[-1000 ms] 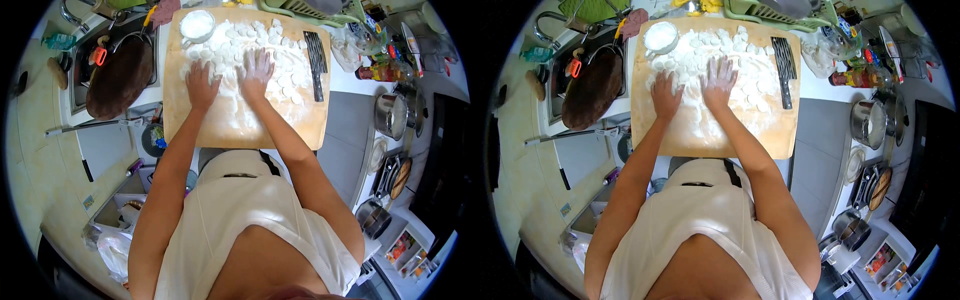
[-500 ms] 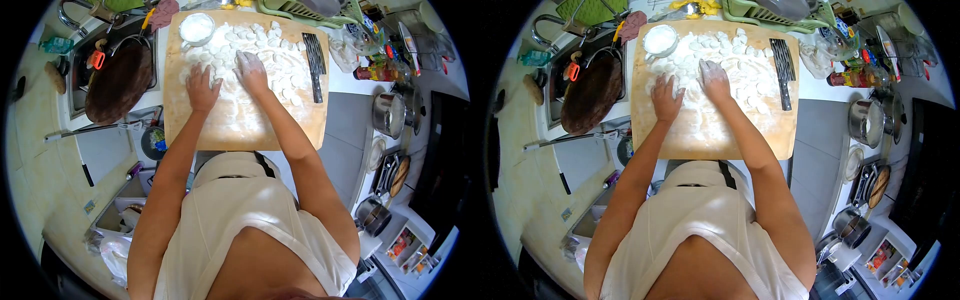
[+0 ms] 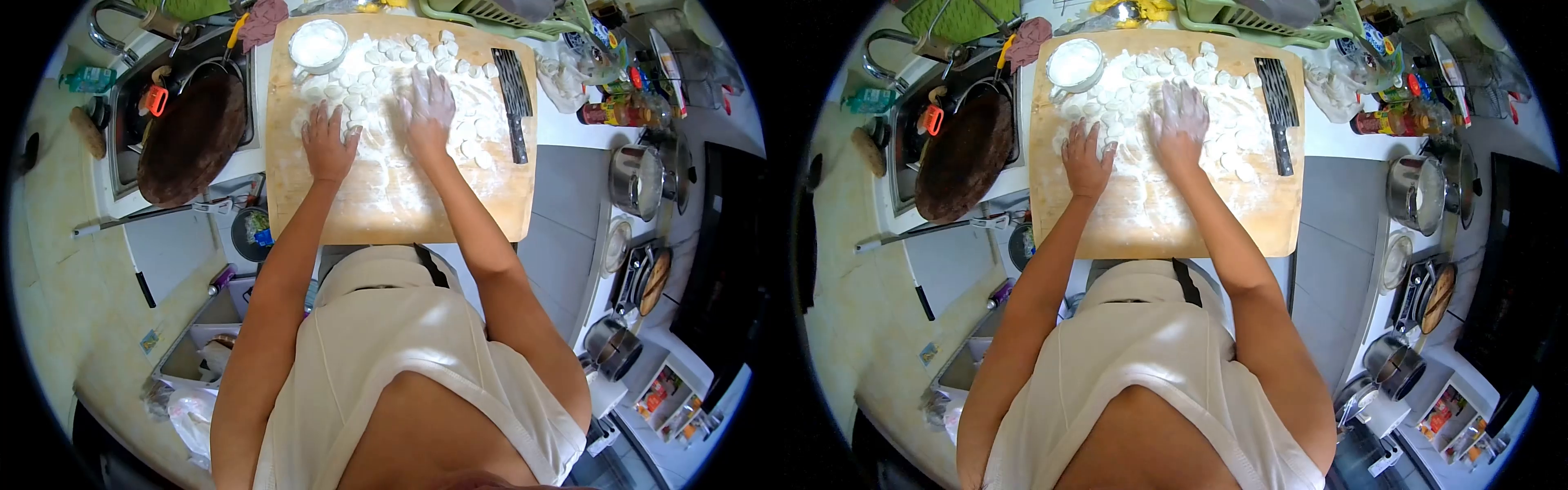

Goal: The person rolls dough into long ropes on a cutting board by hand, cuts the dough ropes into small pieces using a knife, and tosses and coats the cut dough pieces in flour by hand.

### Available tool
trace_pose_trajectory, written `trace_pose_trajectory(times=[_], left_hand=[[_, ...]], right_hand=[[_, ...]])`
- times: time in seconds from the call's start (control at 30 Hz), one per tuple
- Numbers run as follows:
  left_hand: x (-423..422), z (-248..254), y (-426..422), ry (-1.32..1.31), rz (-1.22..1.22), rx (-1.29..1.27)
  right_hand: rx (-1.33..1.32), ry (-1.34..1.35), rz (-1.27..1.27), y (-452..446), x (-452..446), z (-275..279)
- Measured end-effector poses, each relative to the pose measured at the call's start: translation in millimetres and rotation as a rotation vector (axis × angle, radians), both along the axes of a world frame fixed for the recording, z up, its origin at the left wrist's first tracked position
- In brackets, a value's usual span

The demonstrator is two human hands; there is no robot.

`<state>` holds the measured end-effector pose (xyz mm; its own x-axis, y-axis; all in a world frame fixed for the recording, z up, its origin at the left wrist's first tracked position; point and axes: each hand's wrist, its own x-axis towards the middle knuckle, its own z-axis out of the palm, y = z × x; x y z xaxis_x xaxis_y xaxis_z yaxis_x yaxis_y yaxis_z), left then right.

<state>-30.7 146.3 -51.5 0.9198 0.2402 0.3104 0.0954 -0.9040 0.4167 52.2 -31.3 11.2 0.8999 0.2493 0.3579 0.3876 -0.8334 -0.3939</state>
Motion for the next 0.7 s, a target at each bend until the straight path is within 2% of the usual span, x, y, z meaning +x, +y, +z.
trace_pose_trajectory(times=[0.03, 0.17, 0.27, 0.37, 0.47, 0.5, 0.6, 0.7], left_hand=[[-1, 2, 0, 0.011, 0.000, -0.007], [5, 4, 0, 0.006, -0.011, -0.007], [-3, -2, 0, 0.019, -0.011, 0.018], [2, -2, 1, -0.042, -0.019, 0.016], [-1, -2, 0, -0.045, -0.021, 0.017], [0, -2, 1, -0.035, -0.021, 0.023], [0, -2, 0, -0.015, -0.012, 0.021], [0, -4, 0, -0.030, -0.011, 0.047]], right_hand=[[-0.052, -0.040, -0.052, 9, 7, -5], [-0.242, 0.097, -0.051, 6, 5, -46], [-0.136, -0.004, -0.089, -3, 0, -35], [0.191, -0.143, -0.157, -12, 9, -38], [0.100, -0.011, -0.016, -21, 31, -43], [0.060, -0.086, 0.053, -22, 36, -45], [0.137, 0.176, 0.205, -34, 23, -50], [0.386, 0.437, 0.314, -40, -9, -16]])
